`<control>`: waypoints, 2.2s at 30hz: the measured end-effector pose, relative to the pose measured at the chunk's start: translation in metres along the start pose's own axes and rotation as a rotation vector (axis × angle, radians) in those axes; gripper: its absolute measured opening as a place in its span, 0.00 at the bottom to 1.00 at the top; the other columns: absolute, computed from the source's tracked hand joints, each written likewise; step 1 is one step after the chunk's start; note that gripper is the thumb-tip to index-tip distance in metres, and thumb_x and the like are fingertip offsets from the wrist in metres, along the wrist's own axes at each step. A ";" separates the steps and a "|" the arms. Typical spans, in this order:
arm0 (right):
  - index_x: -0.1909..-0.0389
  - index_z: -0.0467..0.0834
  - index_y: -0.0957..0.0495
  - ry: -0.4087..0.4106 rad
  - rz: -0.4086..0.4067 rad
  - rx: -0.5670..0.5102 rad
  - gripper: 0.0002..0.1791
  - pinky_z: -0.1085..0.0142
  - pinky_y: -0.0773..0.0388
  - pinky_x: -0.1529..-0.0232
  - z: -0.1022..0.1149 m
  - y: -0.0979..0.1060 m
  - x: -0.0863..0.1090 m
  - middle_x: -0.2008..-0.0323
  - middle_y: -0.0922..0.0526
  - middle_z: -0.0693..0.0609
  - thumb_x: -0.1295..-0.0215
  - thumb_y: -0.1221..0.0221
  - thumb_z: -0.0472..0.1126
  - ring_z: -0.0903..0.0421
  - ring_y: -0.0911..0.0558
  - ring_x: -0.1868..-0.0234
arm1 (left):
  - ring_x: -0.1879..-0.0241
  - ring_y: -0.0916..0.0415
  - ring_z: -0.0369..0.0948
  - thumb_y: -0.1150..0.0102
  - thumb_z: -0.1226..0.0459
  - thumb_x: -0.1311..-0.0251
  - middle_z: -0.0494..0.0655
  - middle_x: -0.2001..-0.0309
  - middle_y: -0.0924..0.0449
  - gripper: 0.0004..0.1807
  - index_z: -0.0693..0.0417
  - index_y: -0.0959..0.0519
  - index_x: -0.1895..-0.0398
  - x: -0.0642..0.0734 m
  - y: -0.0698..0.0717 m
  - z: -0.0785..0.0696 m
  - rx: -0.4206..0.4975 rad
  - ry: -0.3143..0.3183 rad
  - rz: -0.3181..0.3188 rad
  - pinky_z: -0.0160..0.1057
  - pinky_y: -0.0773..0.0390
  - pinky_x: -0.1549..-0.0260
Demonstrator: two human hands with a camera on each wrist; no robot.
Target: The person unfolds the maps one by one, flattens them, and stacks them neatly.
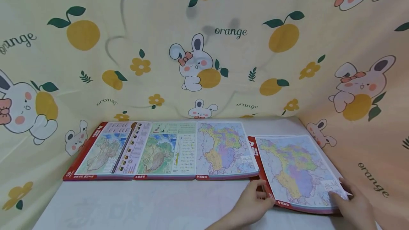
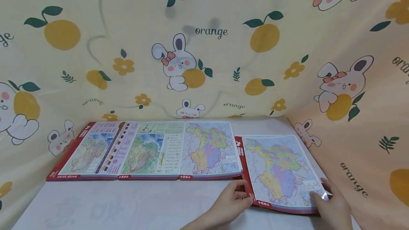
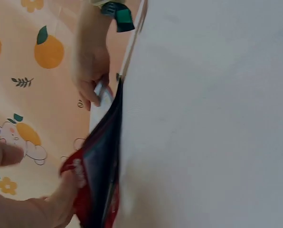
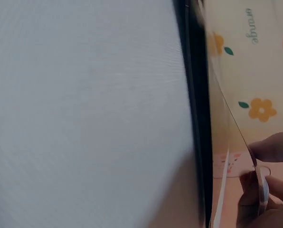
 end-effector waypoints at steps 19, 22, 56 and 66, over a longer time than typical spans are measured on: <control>0.17 0.47 0.55 -0.118 0.045 -0.199 0.47 0.68 0.20 0.74 -0.012 0.009 0.002 0.28 0.36 0.30 0.28 0.37 0.41 0.57 0.21 0.67 | 0.70 0.25 0.29 0.36 0.78 0.49 0.41 0.58 0.28 0.37 0.68 0.28 0.30 -0.043 -0.005 -0.001 -0.034 -0.173 -0.087 0.26 0.21 0.72; 0.17 0.49 0.56 -0.136 0.045 -0.320 0.45 0.61 0.13 0.69 -0.008 0.008 0.006 0.30 0.34 0.28 0.26 0.40 0.39 0.61 0.18 0.70 | 0.71 0.24 0.30 0.38 0.78 0.49 0.43 0.57 0.26 0.40 0.65 0.32 0.26 -0.042 -0.006 0.000 -0.043 -0.148 -0.123 0.30 0.18 0.74; 0.23 0.47 0.33 0.526 0.222 -1.503 0.35 0.65 0.12 0.69 0.071 0.029 0.063 0.42 0.14 0.51 0.25 0.53 0.19 0.52 0.10 0.55 | 0.61 0.12 0.50 0.52 0.80 0.36 0.56 0.24 0.34 0.42 0.53 0.43 0.18 -0.004 0.056 -0.056 0.212 -0.378 -0.005 0.39 0.12 0.69; 0.19 0.46 0.40 0.643 0.244 -1.492 0.35 0.69 0.20 0.81 0.105 0.034 0.075 0.30 0.23 0.50 0.22 0.57 0.22 0.50 0.10 0.53 | 0.42 0.19 0.55 0.49 0.79 0.33 0.54 0.23 0.36 0.40 0.51 0.42 0.18 0.015 0.098 -0.072 0.201 -0.402 -0.060 0.46 0.11 0.65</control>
Point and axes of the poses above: each hand's wrist, its own x-axis away from the middle knuckle, its own y-axis out of the back of the hand, z = x × y, the point moved 4 cm from there along -x, towards the middle knuckle
